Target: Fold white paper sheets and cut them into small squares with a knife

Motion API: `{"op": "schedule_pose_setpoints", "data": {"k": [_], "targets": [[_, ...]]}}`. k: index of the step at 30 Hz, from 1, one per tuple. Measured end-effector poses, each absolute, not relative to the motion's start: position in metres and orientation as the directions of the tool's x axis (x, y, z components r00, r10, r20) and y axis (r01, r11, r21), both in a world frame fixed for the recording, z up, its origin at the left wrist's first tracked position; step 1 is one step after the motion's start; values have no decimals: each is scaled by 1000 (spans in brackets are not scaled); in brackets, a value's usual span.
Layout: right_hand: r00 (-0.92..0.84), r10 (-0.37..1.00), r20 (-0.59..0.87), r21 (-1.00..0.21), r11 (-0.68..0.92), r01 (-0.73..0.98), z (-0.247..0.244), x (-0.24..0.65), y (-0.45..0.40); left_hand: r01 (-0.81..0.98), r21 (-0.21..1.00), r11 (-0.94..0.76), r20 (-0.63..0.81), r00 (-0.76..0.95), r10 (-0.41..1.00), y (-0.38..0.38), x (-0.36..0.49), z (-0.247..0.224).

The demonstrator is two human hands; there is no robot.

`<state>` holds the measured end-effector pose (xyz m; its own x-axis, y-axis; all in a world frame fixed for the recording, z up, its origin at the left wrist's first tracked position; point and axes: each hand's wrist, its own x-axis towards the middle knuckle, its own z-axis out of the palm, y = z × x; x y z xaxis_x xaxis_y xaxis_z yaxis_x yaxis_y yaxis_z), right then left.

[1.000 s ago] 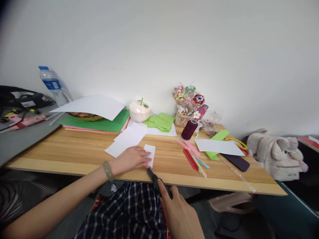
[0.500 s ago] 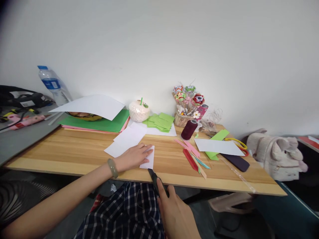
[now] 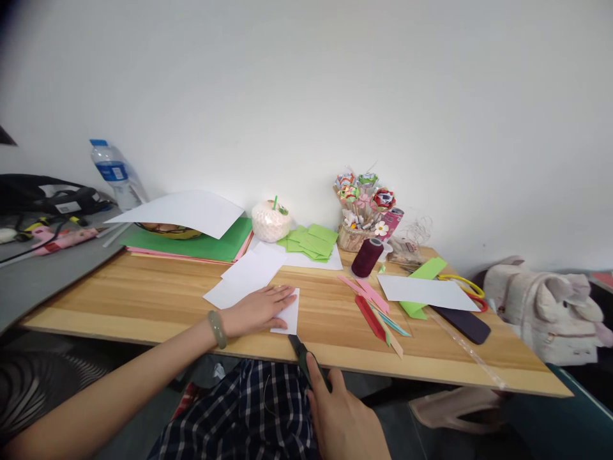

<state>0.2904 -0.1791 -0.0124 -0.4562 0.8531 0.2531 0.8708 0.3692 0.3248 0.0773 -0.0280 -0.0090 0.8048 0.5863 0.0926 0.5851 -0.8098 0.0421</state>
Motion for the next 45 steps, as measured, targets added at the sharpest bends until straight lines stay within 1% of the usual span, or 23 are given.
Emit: {"op": "schedule_pose_setpoints", "data": {"k": [3,8,12,16,23,28,34,45], "targets": [[-451,860,238,333,364,870,-11,290,-176,590,50,-806,86,802,592,-29,78,-8],[-454,857,244,305,377,875,-11,292,-174,593,79,-802,64,799,597,-29,78,-5],[-439,862,253,328,351,877,-8,289,-172,594,99,-799,66,797,601,-28,78,-8],[-408,892,197,334,330,883,-4,285,-165,598,111,-794,71,792,607,-27,77,-9],[-358,930,88,268,324,907,7,281,-151,596,121,-794,77,792,606,-26,78,-11],[-318,948,14,258,304,917,15,277,-146,599,129,-790,70,789,610,-26,77,-11],[-256,966,-41,255,258,932,19,274,-136,596,131,-792,85,789,608,-26,77,-12],[-215,973,-88,237,230,944,30,265,-112,593,123,-796,101,791,604,-25,77,-16]]}}
